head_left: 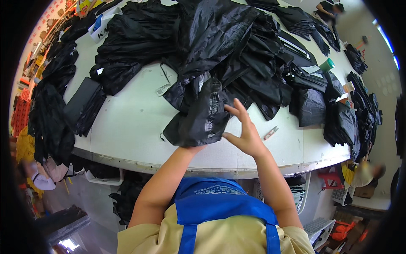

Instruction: The person folds black garments on a white table, aligns edges, and places them into a pile. The person uses a small blade to cut a tag or thread from one garment before continuing to fold and stack the items.

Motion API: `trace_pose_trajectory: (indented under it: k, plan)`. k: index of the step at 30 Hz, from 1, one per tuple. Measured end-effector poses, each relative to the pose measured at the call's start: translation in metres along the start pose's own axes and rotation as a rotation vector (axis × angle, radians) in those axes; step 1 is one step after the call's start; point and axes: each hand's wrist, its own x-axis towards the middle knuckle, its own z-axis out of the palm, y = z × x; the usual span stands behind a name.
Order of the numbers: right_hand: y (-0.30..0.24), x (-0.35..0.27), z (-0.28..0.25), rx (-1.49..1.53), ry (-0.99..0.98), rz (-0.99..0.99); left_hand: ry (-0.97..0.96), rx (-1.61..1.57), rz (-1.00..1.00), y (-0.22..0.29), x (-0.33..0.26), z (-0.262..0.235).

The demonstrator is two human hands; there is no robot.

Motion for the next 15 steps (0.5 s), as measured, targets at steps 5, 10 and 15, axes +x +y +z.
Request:
trace_pose_trajectory:
  k: [5,10,15]
  plan:
    - [0.014,-0.002,0.010,0.173,-0.068,0.178,-0.059,0.059,0.002,-0.006,-0.030,-0.010]
    - [0.007,-0.029,0.009,0.213,-0.334,-0.124,0.062,0.278,0.008,0.039,-0.023,-0.030]
    - [-0.010,-0.015,0.016,0.580,0.012,0.266,0.041,0.501,0.020,0.084,-0.007,-0.029]
